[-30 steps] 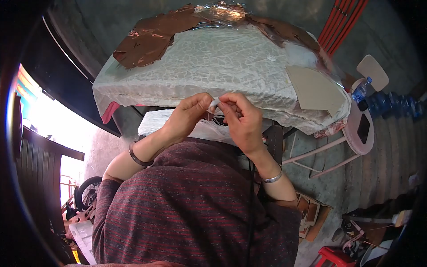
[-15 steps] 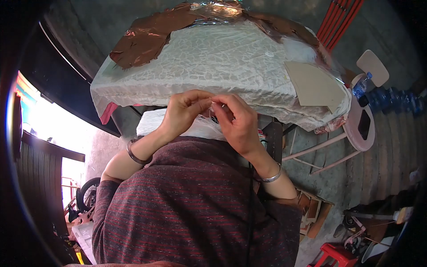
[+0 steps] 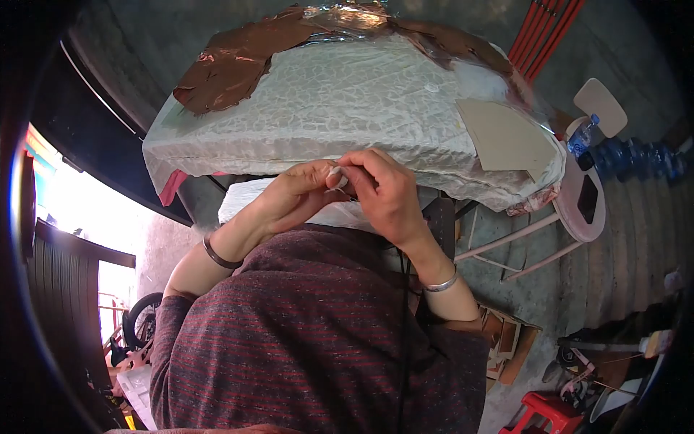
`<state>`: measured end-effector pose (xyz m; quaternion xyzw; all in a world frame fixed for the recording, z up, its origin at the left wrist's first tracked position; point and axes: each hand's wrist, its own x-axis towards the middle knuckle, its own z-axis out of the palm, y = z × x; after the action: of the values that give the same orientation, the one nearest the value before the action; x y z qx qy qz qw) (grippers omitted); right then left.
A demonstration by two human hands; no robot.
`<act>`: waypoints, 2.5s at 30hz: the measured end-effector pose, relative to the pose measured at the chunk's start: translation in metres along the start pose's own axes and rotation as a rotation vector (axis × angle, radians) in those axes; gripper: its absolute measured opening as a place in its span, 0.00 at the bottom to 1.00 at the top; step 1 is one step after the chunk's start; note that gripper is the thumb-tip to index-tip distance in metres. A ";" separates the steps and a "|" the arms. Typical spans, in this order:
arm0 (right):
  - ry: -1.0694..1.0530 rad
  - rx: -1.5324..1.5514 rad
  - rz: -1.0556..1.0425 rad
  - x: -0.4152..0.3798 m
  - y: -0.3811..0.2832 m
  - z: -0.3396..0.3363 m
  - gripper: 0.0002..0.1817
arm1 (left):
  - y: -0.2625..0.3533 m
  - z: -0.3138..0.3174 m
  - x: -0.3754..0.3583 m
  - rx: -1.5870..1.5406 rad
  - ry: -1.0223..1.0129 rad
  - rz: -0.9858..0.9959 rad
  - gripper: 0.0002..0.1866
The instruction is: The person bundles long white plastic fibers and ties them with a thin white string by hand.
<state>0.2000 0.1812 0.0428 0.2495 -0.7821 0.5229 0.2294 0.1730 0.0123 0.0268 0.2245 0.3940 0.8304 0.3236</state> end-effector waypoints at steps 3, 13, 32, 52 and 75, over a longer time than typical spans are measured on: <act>-0.039 0.155 0.200 0.004 0.009 -0.002 0.04 | 0.003 0.002 0.000 -0.023 -0.086 -0.075 0.13; 0.291 0.020 0.497 0.096 0.183 -0.092 0.11 | 0.000 -0.027 -0.012 0.154 0.215 -0.140 0.17; -0.312 -0.044 0.749 -0.060 0.163 0.003 0.10 | -0.069 -0.096 -0.012 1.613 0.043 0.173 0.16; -0.158 0.991 1.045 -0.051 0.152 -0.044 0.06 | -0.081 -0.096 -0.022 1.621 0.098 0.218 0.15; 0.575 1.009 -0.058 -0.193 -0.035 -0.366 0.18 | -0.161 0.061 0.119 1.360 -0.554 0.168 0.47</act>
<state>0.4065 0.5403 0.0749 0.1972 -0.3351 0.8712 0.2996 0.1874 0.2059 -0.0518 0.6064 0.7071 0.3375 0.1359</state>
